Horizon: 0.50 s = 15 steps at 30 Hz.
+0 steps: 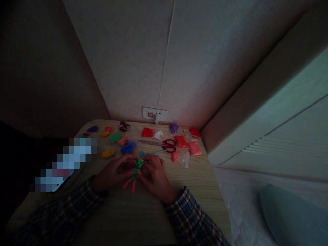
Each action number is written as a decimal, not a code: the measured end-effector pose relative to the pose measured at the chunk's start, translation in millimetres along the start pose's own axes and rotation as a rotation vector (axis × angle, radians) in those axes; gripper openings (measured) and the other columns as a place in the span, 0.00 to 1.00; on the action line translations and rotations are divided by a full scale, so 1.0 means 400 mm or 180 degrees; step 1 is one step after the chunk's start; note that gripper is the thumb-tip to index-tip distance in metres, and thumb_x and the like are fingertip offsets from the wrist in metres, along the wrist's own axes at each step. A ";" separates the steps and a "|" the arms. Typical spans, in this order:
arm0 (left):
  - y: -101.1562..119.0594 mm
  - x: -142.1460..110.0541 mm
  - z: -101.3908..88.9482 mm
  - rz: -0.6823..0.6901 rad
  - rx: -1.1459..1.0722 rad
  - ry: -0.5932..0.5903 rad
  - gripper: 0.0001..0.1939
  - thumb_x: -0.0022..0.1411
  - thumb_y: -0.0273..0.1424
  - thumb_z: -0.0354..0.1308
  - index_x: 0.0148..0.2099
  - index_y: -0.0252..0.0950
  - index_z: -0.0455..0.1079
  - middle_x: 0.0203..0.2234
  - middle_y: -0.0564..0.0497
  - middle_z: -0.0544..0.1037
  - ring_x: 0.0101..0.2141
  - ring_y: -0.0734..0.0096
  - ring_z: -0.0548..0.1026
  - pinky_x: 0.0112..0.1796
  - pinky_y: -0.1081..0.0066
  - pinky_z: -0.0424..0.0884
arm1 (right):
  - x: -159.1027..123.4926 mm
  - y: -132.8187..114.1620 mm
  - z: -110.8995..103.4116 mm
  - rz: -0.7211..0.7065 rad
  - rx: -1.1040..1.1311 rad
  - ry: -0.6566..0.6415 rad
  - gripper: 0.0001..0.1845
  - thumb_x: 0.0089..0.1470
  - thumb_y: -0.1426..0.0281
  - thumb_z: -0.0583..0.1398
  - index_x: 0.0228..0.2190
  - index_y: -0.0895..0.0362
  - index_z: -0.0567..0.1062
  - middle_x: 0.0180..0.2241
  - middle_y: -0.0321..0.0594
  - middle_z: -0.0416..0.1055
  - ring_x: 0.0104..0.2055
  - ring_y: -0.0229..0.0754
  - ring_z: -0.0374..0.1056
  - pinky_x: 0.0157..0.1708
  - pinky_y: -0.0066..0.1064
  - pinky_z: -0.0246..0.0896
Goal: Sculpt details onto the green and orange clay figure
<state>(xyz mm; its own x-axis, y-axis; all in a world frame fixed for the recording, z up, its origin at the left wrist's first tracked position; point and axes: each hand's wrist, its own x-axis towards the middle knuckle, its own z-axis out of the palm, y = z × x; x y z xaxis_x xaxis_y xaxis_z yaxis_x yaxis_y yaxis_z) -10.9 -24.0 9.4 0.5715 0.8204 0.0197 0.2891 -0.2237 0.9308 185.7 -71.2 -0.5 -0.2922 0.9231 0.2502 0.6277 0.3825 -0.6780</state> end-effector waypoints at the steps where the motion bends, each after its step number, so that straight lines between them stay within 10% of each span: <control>1: -0.001 -0.001 -0.002 -0.0033 0.0004 -0.0047 0.19 0.59 0.37 0.61 0.50 0.34 0.67 0.34 0.47 0.80 0.35 0.63 0.79 0.38 0.67 0.73 | -0.001 -0.001 -0.001 0.0016 -0.0045 -0.0042 0.04 0.54 0.68 0.65 0.33 0.55 0.75 0.47 0.43 0.68 0.53 0.51 0.61 0.51 0.47 0.51; 15: -0.005 -0.019 0.006 -0.0085 0.0721 -0.0408 0.27 0.55 0.36 0.63 0.56 0.38 0.64 0.25 0.54 0.78 0.27 0.67 0.75 0.29 0.72 0.66 | -0.010 0.004 -0.008 -0.0111 -0.0199 -0.0175 0.04 0.52 0.69 0.66 0.28 0.54 0.77 0.43 0.40 0.68 0.50 0.51 0.62 0.50 0.49 0.47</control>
<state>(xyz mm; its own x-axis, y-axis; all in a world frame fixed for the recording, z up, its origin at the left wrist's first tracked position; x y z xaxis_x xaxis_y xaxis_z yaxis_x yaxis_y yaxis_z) -14.0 -31.1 6.7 0.6499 0.7574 -0.0636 0.4617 -0.3269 0.8246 190.2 -74.1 -0.1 -0.3527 0.9062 0.2333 0.6598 0.4176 -0.6247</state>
